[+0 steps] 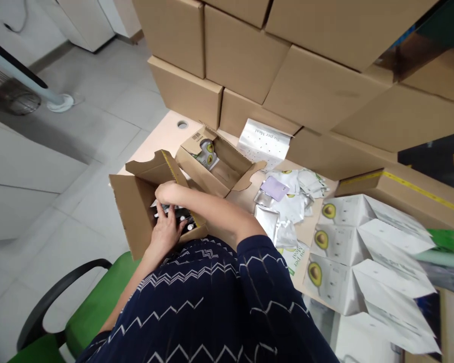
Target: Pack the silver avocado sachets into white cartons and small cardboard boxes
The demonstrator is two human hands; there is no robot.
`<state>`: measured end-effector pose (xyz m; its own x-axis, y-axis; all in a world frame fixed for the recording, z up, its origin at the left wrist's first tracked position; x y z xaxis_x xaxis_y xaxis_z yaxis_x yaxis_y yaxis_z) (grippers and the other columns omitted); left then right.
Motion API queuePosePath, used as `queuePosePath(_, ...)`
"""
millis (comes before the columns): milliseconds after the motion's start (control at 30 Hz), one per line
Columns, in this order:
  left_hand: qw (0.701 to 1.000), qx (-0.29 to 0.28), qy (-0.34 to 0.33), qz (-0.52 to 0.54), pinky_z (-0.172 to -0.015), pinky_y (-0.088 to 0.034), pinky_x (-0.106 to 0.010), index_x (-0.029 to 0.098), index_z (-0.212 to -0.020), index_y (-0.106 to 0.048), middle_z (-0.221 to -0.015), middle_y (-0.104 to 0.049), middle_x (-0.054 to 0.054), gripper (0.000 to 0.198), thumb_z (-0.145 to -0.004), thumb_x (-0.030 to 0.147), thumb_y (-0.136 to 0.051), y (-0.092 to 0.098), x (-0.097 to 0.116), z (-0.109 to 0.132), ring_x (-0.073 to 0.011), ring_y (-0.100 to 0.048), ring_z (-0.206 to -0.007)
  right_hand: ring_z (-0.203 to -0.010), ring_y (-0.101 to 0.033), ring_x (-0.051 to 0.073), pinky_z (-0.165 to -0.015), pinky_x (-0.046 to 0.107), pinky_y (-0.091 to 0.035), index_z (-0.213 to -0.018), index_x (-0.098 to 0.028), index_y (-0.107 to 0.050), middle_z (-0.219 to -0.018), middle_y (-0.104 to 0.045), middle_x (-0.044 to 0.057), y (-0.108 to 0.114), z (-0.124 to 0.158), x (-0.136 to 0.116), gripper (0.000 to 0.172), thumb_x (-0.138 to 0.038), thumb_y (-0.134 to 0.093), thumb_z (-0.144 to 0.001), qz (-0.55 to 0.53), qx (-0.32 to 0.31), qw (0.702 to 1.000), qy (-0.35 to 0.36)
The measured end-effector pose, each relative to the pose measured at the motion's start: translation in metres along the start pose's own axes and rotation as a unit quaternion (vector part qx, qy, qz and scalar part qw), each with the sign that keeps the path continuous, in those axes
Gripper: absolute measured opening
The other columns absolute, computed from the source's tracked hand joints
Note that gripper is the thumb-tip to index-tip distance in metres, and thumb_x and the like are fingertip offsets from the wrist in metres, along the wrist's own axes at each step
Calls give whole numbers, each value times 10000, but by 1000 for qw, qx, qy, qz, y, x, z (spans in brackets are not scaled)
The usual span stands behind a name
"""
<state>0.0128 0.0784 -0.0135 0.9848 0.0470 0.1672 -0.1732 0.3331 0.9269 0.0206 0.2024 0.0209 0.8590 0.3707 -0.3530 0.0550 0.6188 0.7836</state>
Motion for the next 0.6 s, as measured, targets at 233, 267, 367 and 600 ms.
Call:
queuePosePath(233,998,-41,-7,-40,-921,-548,-465,144,-1526,-334,-1565,-279,-310,661,-971,465,-495,-2,2,-1,-368,-614,-1195,-1033,-663,126,-919,253,-497,-1111,-179,-687,-1149,-731,40,62,145,19,219,-284,-532,-997,-280,102,884,361)
queuePosePath(267,998,-41,-7,-40,-924,-547,-468,160,-1540,-320,-1583,-244,-309,668,-972,465,-496,-2,2,0,-370,-611,-1201,-942,-683,120,-844,243,-520,-1061,-188,-699,-1048,-745,37,69,172,44,242,-364,-549,-989,-338,129,856,368)
queuePosePath(367,998,-48,-3,-36,-933,-545,-470,187,-1565,-297,-1627,-111,-312,693,-965,455,-515,-4,1,-1,-383,-605,-1216,-604,-623,109,-601,240,-511,-821,-220,-655,-689,-664,-10,76,240,159,341,-498,-528,-973,-477,354,759,268)
queuePosePath(600,998,-51,-6,-36,-925,-549,-493,206,-1557,-327,-1628,-90,-317,675,-962,462,-514,-5,2,-4,-398,-622,-1192,-948,-665,213,-848,327,-512,-1045,-172,-652,-1062,-702,100,-92,257,357,326,-305,-756,-765,-260,192,862,-390)
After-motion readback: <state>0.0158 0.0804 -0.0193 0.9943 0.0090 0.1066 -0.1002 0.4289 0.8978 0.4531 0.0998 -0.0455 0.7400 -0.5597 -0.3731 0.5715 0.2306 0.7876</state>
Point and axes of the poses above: each hand's wrist, its own z-axis away from the middle knuckle, its own y-axis out of the back of the hand, x = y × z, the point moved 7 cm from there along -z, towards the middle knuckle
